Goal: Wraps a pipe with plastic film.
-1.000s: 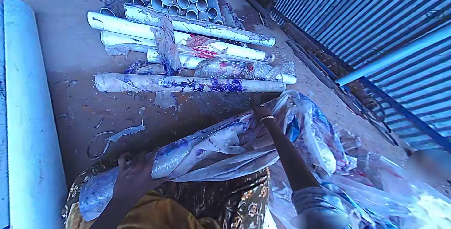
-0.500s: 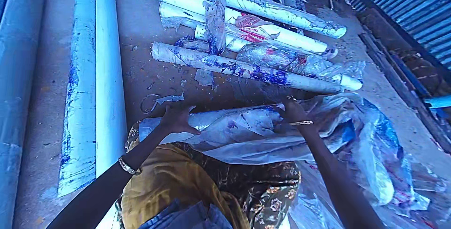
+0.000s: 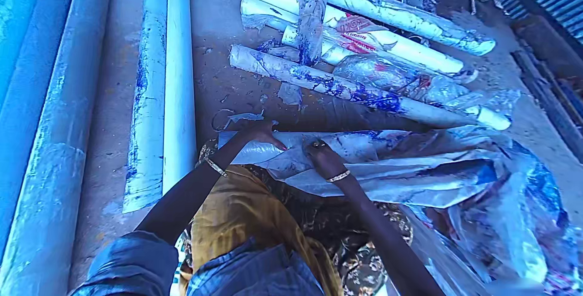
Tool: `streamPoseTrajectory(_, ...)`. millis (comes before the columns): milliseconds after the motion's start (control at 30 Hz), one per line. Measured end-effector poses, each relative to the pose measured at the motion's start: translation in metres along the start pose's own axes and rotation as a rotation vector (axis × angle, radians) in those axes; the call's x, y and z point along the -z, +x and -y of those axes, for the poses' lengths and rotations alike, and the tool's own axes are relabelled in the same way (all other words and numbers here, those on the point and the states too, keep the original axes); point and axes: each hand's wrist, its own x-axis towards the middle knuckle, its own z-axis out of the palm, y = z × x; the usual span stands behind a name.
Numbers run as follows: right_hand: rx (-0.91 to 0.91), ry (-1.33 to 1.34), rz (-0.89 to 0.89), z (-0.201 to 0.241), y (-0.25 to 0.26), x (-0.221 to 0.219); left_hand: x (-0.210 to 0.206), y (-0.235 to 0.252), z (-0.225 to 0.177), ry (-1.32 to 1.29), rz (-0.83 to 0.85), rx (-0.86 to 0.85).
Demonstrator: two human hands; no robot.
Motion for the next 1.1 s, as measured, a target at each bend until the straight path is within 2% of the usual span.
streamPoseTrajectory(67, 0.093, 0.06, -0.246, -0.006, -0.02, -0.013, -0.001, 0.002, 0.002, 0.011, -0.017, -0.002)
streamPoseTrajectory(167, 0.229, 0.075, -0.443, -0.003, -0.033, -0.027, -0.001, -0.003, 0.0, 0.011, -0.044, -0.008)
streamPoseTrajectory(300, 0.238, -0.147, -0.447, 0.024, -0.019, -0.05, 0.001, -0.007, -0.003, -0.057, -0.111, -0.077)
streamPoseTrajectory(367, 0.211, -0.216, -0.535, 0.027, -0.001, -0.064, 0.001, -0.016, -0.008, -0.035, -0.145, -0.087)
streamPoseTrajectory(500, 0.209, -0.169, -0.577, 0.033, 0.014, -0.063, -0.012, -0.036, -0.014, 0.067, -0.221, -0.084)
streamPoseTrajectory(600, 0.18, -0.14, -0.537, 0.033, 0.007, -0.06, -0.026, -0.031, -0.004, 0.117, -0.317, -0.124)
streamPoseTrajectory(700, 0.139, -0.122, -0.571, 0.034, -0.006, -0.069, -0.033, -0.031, 0.001, 0.095, -0.359, -0.159)
streamPoseTrajectory(867, 0.014, -0.06, -0.6, 0.04, -0.028, -0.094, -0.02, -0.033, -0.006, 0.062, -0.259, -0.109)
streamPoseTrajectory(1000, 0.004, -0.096, -0.652, 0.035, -0.03, -0.11, -0.032, -0.03, 0.0, 0.085, -0.33, -0.15)
streamPoseTrajectory(1100, -0.012, -0.064, -0.565, 0.031, -0.032, -0.105, -0.028, -0.037, -0.008, 0.1, -0.302, -0.108)
